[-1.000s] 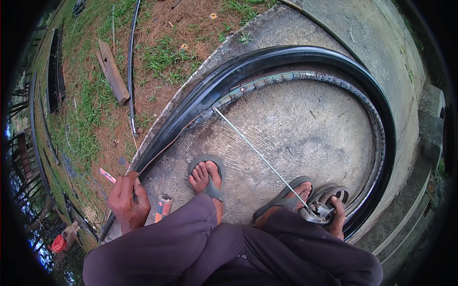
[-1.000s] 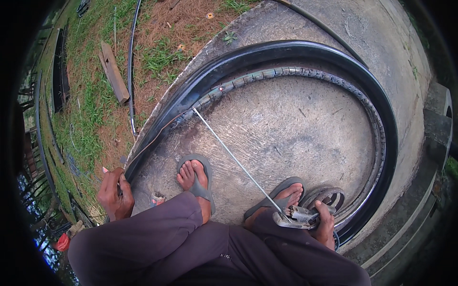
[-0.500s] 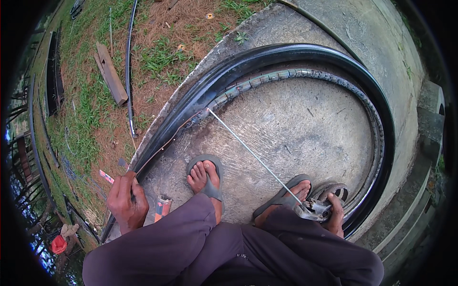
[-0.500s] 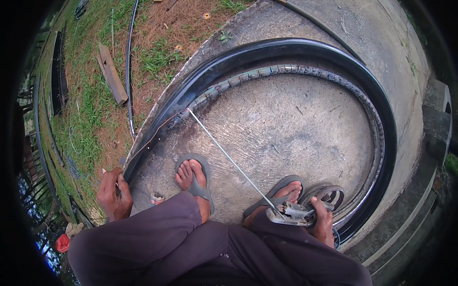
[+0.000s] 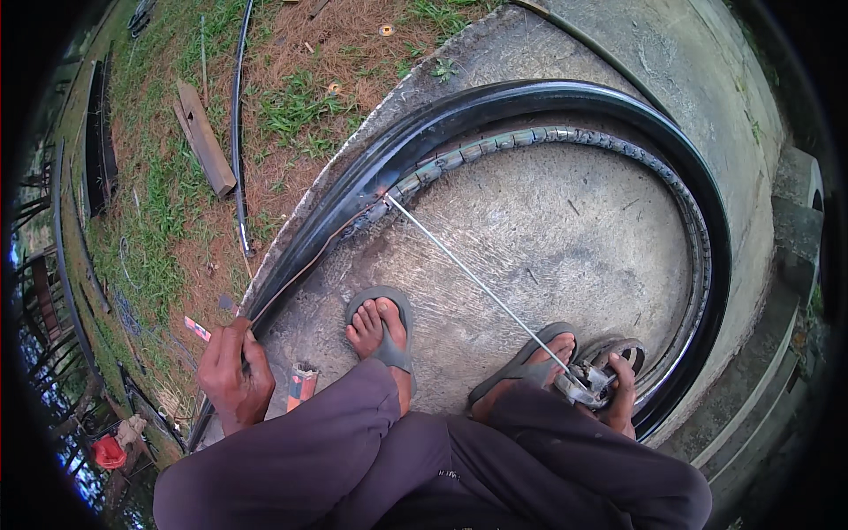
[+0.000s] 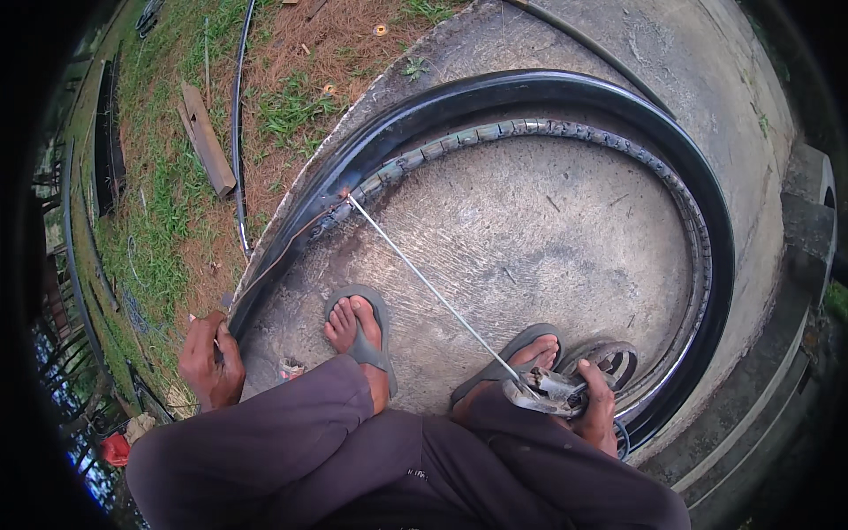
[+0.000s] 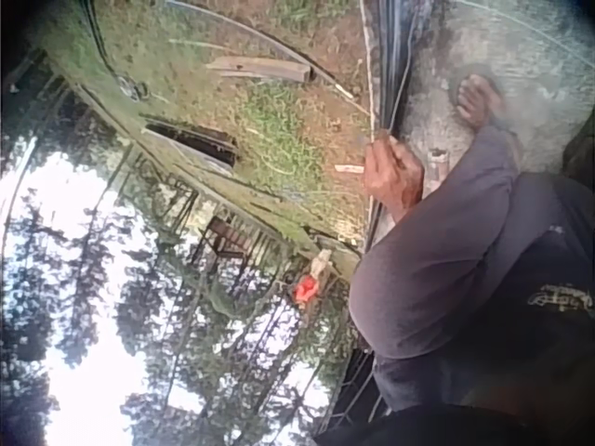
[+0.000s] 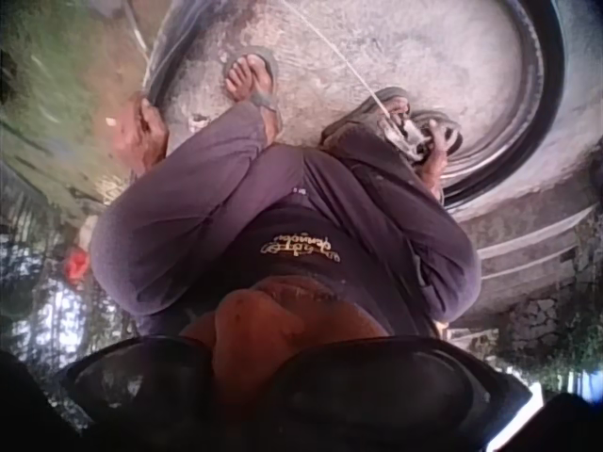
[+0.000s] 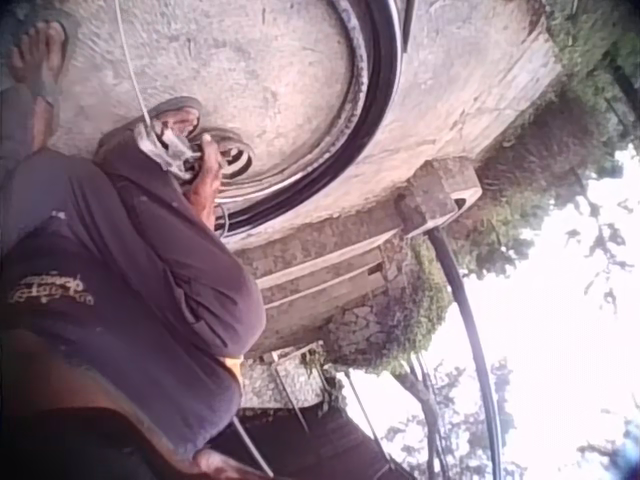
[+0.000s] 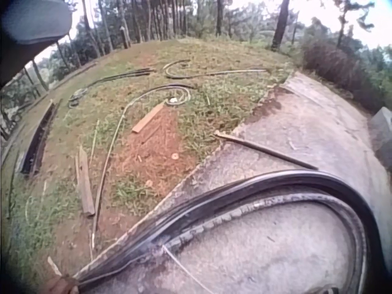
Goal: The person welds curved metal bars together on a concrete floor using a welding rod and a clamp tool, occasionally adjusting the position of the metal pieces.
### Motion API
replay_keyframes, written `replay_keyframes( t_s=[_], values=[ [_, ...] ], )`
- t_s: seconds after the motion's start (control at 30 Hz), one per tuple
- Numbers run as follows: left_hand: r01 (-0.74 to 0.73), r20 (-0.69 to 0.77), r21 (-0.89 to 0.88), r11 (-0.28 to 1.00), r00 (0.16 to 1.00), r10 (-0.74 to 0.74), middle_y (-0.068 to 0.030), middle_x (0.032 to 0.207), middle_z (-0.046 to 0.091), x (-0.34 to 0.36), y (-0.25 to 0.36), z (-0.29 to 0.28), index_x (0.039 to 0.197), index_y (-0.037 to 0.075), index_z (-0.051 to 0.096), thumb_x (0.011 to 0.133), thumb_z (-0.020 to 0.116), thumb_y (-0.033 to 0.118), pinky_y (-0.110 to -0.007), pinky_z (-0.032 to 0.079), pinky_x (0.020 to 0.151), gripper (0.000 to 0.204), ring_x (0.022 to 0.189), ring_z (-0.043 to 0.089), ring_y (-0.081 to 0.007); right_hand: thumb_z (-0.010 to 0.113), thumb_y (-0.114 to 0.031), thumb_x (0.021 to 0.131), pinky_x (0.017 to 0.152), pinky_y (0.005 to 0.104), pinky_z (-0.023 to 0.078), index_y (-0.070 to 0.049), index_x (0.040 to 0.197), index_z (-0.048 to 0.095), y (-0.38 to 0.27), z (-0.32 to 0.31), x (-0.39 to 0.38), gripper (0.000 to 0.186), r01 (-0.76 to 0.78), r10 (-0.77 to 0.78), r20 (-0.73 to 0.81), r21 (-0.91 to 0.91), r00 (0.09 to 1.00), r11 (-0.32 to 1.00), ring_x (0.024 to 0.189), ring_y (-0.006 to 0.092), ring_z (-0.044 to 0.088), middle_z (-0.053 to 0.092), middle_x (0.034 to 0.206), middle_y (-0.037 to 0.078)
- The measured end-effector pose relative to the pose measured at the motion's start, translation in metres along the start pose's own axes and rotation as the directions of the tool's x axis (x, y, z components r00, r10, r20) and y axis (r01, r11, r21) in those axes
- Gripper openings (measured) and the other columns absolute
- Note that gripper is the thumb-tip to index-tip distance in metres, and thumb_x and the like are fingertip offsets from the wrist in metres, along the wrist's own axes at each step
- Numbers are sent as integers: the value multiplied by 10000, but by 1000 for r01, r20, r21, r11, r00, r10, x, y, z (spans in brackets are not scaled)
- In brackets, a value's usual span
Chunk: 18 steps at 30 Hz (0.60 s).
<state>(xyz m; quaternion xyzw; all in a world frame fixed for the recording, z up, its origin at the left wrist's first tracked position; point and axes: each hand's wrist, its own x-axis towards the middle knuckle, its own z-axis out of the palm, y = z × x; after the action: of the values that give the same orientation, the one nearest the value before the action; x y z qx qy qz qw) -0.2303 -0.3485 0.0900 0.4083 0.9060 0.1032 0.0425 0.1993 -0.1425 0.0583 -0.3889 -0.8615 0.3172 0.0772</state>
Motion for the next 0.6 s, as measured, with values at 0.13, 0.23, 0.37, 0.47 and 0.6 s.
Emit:
replay_keyframes(
  t_s=[0.13, 0.23, 0.37, 0.47, 0.6],
  values=[
    [-5, -1, 19, 1000, 1000, 5, -136, 820, 602, -1, 1, 0, 1027, 3, 676, 895, 584, -24, -368, 422, 567, 162, 611, 557, -265, 851, -99, 722, 817, 468, 543, 23, 1398, 444, 2, 0, 0, 798, 8, -8, 22, -6, 1000, 1000, 907, 436, 680, 644, 1141, 287],
    [15, 8, 1, 1000, 1000, -15, -141, 790, 583, 1, 2, 1, 1026, -1, 679, 823, 602, -68, -409, 444, 582, 227, 652, 591, -329, 849, -99, 716, 825, 482, 546, 13, 1410, 436, 10, -1, -7, 815, -24, 22, 54, 54, 998, 998, 937, 453, 680, 636, 1169, 296],
    [2, 2, -18, 1000, 1000, -2, -138, 783, 577, 0, 1, 1, 1024, 2, 677, 826, 603, -61, -409, 438, 572, 220, 641, 583, -322, 856, -95, 687, 839, 493, 544, -2, 1422, 427, 8, -4, -3, 857, 34, -33, 60, -4, 998, 999, 972, 466, 674, 629, 1208, 285],
    [12, 18, -11, 1000, 1000, -11, -140, 817, 601, 0, 0, 3, 1024, 1, 674, 854, 596, -43, -392, 447, 583, 191, 657, 593, -307, 862, -97, 667, 834, 499, 544, -12, 1428, 422, 8, -5, -4, 883, 32, -29, 77, -34, 997, 999, 972, 468, 674, 622, 1238, 267],
    [-27, 44, 18, 999, 999, 26, -150, 891, 653, 0, -1, 1, 1027, -7, 668, 910, 581, -14, -353, 469, 609, 146, 700, 624, -274, 868, -107, 669, 842, 496, 539, -25, 1439, 414, 11, -1, -8, 898, 7, -8, 73, 5, 997, 1000, 982, 472, 666, 609, 1274, 252]
  ],
)
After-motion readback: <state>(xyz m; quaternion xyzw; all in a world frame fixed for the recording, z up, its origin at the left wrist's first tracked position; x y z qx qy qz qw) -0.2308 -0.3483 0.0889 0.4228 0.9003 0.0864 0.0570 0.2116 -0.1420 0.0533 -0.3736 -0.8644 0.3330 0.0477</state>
